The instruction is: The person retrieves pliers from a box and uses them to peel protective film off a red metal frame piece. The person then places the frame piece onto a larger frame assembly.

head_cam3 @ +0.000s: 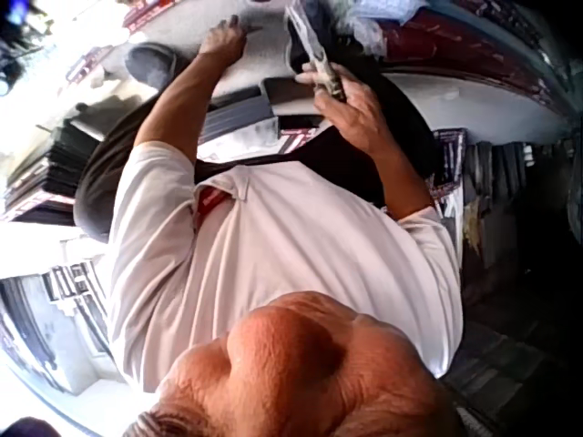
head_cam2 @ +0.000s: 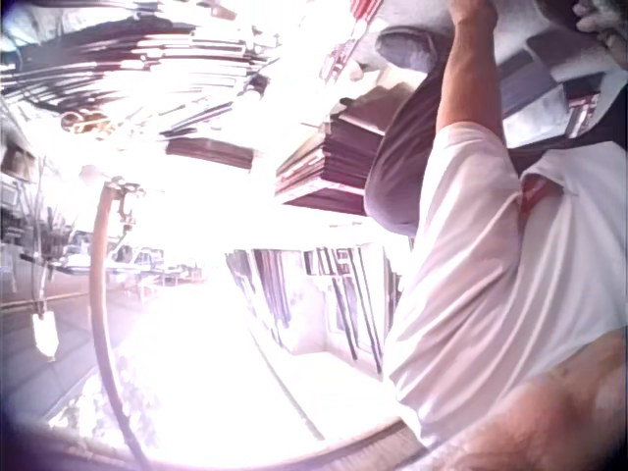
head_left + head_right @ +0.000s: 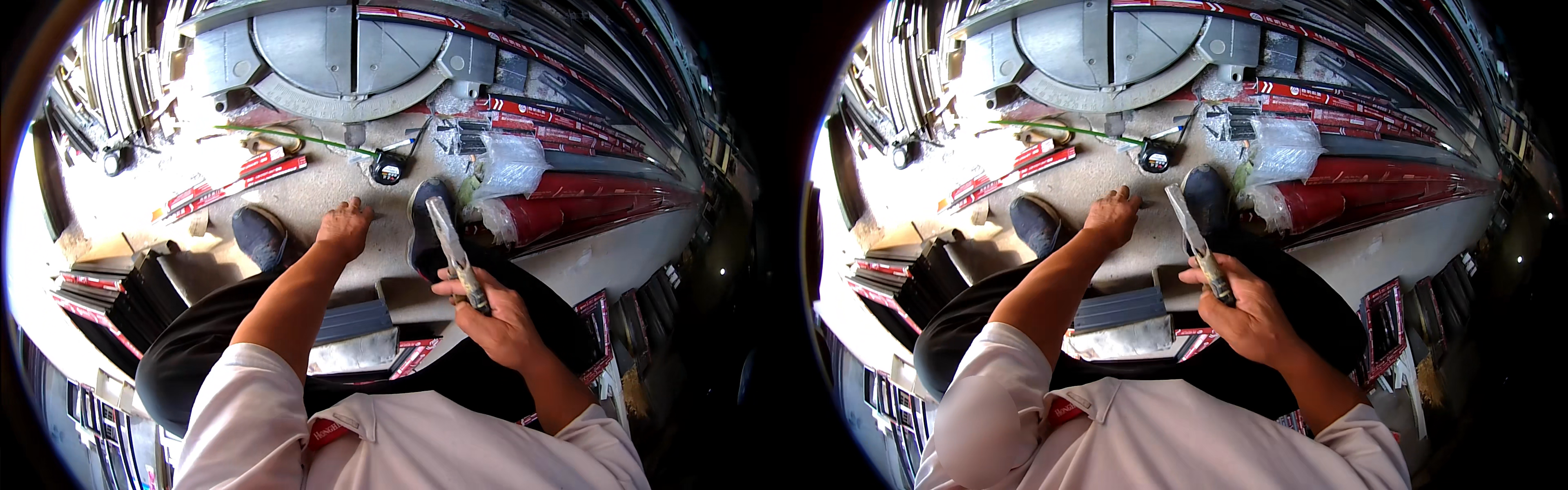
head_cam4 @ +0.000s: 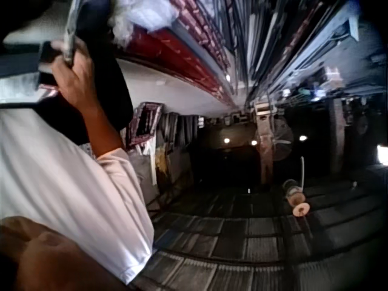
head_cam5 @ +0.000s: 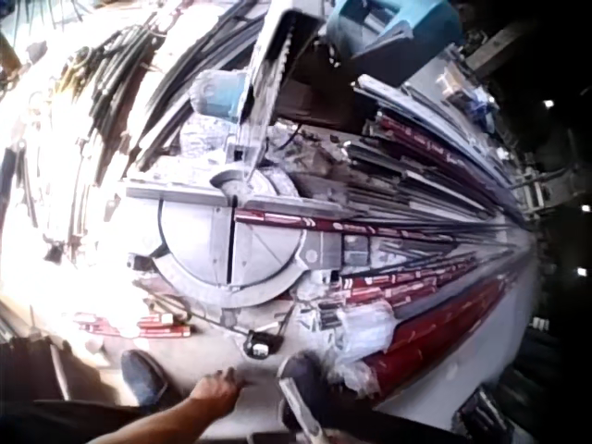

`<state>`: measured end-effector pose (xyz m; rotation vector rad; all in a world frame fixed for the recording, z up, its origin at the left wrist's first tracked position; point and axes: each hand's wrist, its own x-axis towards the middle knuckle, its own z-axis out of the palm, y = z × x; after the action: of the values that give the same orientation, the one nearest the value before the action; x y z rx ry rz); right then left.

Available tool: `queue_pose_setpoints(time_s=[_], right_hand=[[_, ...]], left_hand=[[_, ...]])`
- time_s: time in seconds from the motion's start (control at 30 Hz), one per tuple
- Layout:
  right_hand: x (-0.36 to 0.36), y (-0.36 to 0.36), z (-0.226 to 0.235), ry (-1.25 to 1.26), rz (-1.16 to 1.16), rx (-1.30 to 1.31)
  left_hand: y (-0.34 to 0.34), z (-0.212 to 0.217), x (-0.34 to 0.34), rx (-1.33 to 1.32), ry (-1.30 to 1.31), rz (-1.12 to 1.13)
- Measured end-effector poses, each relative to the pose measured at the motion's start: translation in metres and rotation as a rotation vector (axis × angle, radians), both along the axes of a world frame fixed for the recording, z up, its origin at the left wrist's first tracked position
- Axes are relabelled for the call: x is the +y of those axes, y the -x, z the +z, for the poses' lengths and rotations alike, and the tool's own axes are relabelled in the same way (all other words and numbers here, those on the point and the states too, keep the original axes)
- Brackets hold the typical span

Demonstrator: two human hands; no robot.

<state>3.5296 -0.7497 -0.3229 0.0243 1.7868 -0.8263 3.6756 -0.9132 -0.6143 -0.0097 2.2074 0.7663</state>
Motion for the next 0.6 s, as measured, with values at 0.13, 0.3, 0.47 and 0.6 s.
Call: queue_pose_setpoints(time_s=[0.13, 0.3, 0.47, 0.6], right_hand=[[0.011, -0.01, 0.004, 0.04, -0.11, 0.056], [0.017, -0.027, 0.028, 0.143, -0.224, 0.13], [0.019, -0.043, 0.047, 0.3, -0.202, 0.284], [0.029, -0.054, 0.056, 0.405, -0.15, 0.403]], left_hand=[[-0.015, -0.03, 0.013, 0.132, 0.021, -0.084], [-0.028, -0.045, 0.014, 0.209, -0.014, -0.215], [0.0, -0.013, 0.005, 0.057, -0.034, -0.27], [0.034, 0.047, 0.002, 0.103, -0.05, -0.092]])
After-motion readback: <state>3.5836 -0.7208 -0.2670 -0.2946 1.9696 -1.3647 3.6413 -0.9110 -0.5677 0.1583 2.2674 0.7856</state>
